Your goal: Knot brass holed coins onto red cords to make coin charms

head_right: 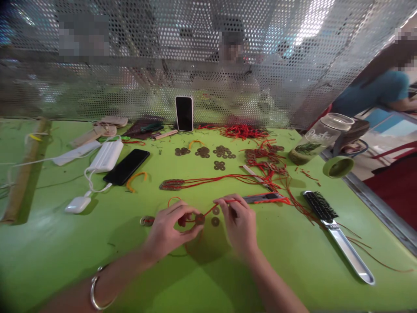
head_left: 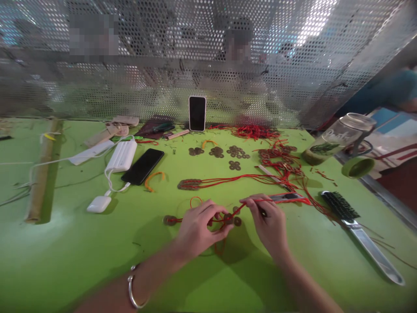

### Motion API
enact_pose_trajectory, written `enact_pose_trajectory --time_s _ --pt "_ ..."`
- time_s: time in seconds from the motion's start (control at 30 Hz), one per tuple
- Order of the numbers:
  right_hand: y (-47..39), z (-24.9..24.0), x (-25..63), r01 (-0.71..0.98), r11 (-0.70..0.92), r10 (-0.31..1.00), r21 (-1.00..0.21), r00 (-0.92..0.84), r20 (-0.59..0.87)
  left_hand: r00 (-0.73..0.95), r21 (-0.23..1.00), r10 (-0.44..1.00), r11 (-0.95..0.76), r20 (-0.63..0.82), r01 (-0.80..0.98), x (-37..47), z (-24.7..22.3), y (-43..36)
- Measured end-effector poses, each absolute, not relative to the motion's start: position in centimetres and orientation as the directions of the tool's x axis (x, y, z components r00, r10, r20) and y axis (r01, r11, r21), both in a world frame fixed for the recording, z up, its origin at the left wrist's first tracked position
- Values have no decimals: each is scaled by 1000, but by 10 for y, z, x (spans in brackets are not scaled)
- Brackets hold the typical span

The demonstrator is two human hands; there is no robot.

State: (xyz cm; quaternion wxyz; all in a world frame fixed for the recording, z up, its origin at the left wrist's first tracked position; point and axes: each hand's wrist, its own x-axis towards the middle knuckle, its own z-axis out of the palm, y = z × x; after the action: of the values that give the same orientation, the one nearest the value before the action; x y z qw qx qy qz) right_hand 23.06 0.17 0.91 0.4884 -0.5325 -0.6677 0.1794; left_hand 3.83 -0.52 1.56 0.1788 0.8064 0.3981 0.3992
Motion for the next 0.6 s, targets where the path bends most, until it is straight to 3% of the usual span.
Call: enact_pose_trajectory --time_s 0.33,0.5,0.6 --pt "5 0 283 762 167 863 -625 193 466 419 571 741 -672 526 471 36 14 -1" --pt "-5 -17 317 828 7 919 -561 216 330 469 591 785 -617 405 520 39 11 -1" --pt "-14 -21 321 878 -15 874 -479 244 421 498 614 797 -591 343 523 42 8 -2"
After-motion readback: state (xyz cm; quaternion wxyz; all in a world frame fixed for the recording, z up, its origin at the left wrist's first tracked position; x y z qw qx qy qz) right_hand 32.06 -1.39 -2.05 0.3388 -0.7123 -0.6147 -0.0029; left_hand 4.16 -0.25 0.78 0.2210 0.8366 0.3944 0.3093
